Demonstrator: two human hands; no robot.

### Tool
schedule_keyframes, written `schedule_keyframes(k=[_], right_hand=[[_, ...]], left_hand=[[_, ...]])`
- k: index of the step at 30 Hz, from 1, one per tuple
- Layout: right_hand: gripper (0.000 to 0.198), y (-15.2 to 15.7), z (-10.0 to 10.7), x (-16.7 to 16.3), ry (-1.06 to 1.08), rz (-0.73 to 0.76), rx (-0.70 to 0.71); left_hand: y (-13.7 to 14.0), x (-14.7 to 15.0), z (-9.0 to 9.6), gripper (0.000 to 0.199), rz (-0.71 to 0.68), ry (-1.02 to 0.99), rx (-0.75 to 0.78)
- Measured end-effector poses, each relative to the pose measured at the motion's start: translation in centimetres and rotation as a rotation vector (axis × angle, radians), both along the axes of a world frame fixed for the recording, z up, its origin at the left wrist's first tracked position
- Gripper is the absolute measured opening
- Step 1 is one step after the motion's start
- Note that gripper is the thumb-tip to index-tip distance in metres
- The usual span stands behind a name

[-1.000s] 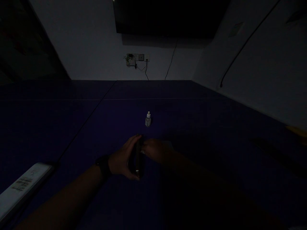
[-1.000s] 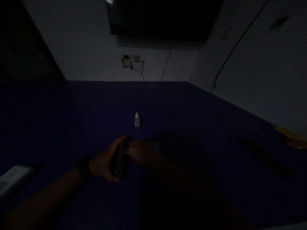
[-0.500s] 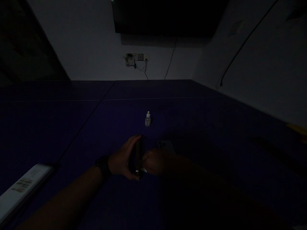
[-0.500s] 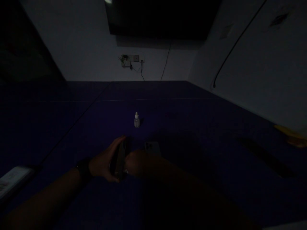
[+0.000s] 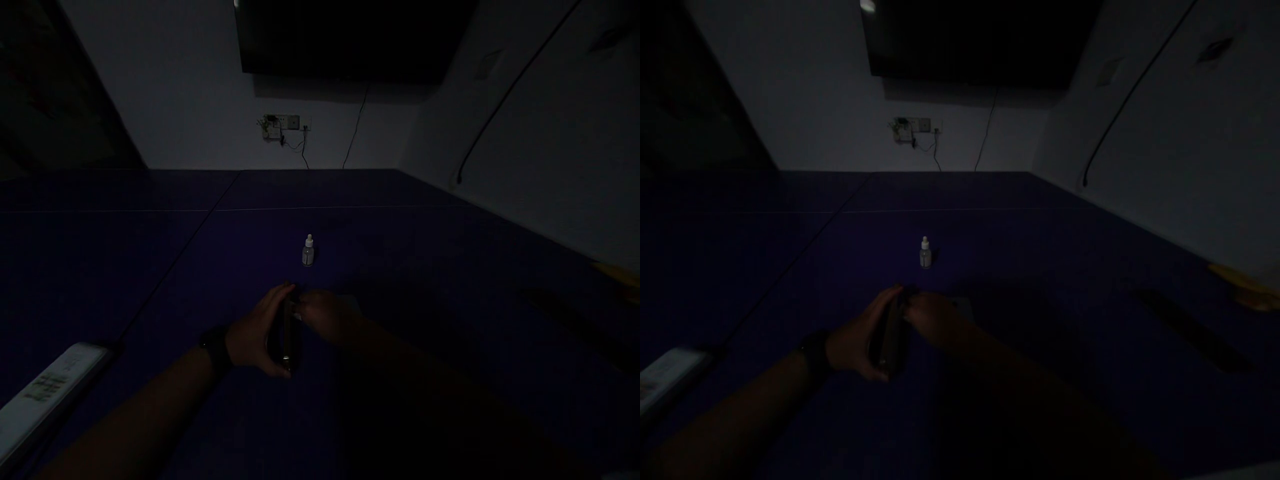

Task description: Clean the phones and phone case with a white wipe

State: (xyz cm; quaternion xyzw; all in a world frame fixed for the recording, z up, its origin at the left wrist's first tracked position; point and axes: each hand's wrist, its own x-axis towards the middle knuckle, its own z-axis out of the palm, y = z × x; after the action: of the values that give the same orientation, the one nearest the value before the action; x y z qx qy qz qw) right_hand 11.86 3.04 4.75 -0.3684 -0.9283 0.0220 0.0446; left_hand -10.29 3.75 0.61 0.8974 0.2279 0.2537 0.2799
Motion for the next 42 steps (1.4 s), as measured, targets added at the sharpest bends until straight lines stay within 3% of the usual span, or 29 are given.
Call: schedule_keyframes(k=[4,14,16,19,22,25,33,39,42], right_hand=[[0.024,0.3,-0.1,0.0,-0.022,0.030,-0.020],[0.015,-3.0,0.9,0.7,-0.105,0.447,-0.091],[0.014,-2.7,1.3,1.0,-0.083,0.408,-0.073],[0.016,-1.2,1.6,1.4,-0.031,0.195,-0.004],[0.023,0.1,0.9,1.3,0.001,0.020,0.091],[0.025,0.5,-0.1,0.7,-0.012,-0.043,0.152],[0.016,0.6,-0.2,0.3,-0.057,0.054,0.062],[0.025,1.1,-0.7,0.4,-0.025,-0.036,0.087],[0.019,1.1,-0.8,0.4,-0.003,0.012,0.051]], left_hand=[[0.1,0.0,0.0,0.152,-0.007,0.007,0.011],[0.1,0.0,0.0,0.153,0.009,0.007,0.013],[0.1,0.0,0.0,0.153,0.011,0.008,0.006],[0.0,0.1,0.2,0.153,0.003,0.010,0.005],[-0.1,0.1,0.3,0.153,0.011,0.013,0.001],[-0.1,0.2,0.3,0.152,0.007,0.008,0.004],[-0.1,0.1,0.2,0.151,0.007,0.003,-0.018],[-0.2,0.2,0.4,0.152,-0.001,0.007,-0.007],[-0.1,0.2,0.4,0.151,0.003,0.006,-0.010]])
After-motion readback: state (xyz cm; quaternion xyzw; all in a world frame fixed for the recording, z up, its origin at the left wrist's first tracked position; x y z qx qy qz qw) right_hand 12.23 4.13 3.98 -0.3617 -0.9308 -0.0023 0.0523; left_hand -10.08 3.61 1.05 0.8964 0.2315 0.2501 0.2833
